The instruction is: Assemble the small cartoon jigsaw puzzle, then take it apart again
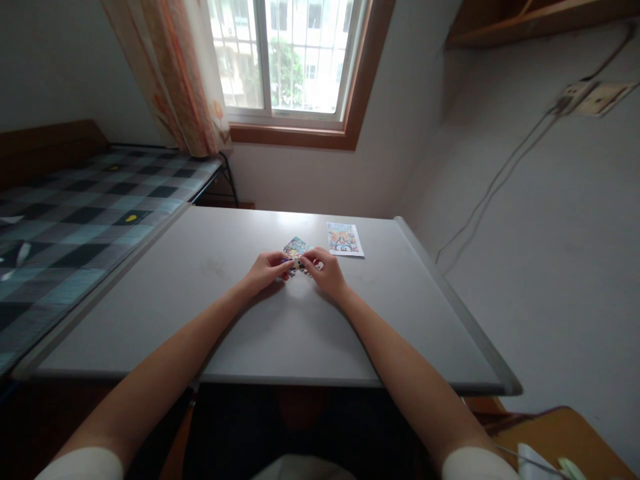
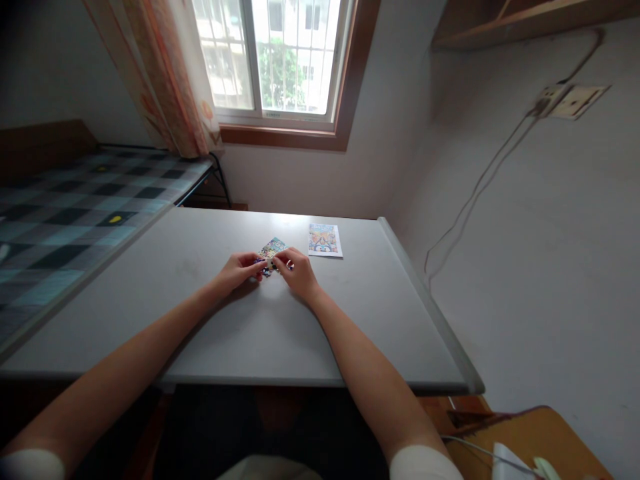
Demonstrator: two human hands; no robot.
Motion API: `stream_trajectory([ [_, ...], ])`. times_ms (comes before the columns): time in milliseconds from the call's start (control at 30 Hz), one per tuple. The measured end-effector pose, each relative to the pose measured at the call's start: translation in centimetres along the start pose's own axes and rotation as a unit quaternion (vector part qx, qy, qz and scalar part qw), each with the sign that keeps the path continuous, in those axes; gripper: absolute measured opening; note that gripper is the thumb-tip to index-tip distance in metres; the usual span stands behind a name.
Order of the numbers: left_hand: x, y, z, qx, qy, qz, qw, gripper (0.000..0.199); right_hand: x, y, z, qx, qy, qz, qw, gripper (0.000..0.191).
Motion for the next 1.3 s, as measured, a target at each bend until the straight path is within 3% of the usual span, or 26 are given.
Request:
stream_trajectory([
  [167,0.1,0.0,0.1,0.0,-0.015,0.014,1.0,0.043,0.4,-0.2,0.0,-0.002,-0.017,-0.002,1.0,0.019],
  [333,-0.5,0.1,0.0,0.0,0.033,-0.033,0.999,0.045,0.0,-0.3,0.0,-0.016,0.018,-0.017,1.0,0.023],
  [533,0.2,-0.5,-0.2,-0.027,-0.008,0.011,1.0,0.043,0.7,-0.2,0.1,-0.007,-0.039,-0.021,0.999,0.018],
  [700,0.4,-0.7,-0.1,-0.036,-0.025,0.059,0.997,0.041,0.1,-0.3,0.0,-0.018,0.001,-0.009,1.0,0.019],
  [933,0.3,-0.9,-0.1,-0.048,-0.014,0.047,0.998,0.042,-0.7,-0.9,-0.2,-0.057,0.033,-0.011,0.998,0.018],
  [1100,-0.3,-1.0,0.1,-0.07,-0.007,0.013,0.997,0.044,-1.5,-0.6,-0.2,-0.042,0.07,0.0,0.997,0.023],
  [1300,-0.2,-1.1,0.0,-0.07,0.005,0.011,0.997,0.042,-1.3,-0.3,0.0,-0.021,0.06,0.003,0.998,0.028],
])
Point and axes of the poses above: each hand's wrist, its own z-axis away from the middle knuckle, its own y-axis out of the palm, x = y × z, the point moved 6 cm from there along -z, towards the middle knuckle, and after that the axes turned 5 degrees about z, right-handed, at the moved point
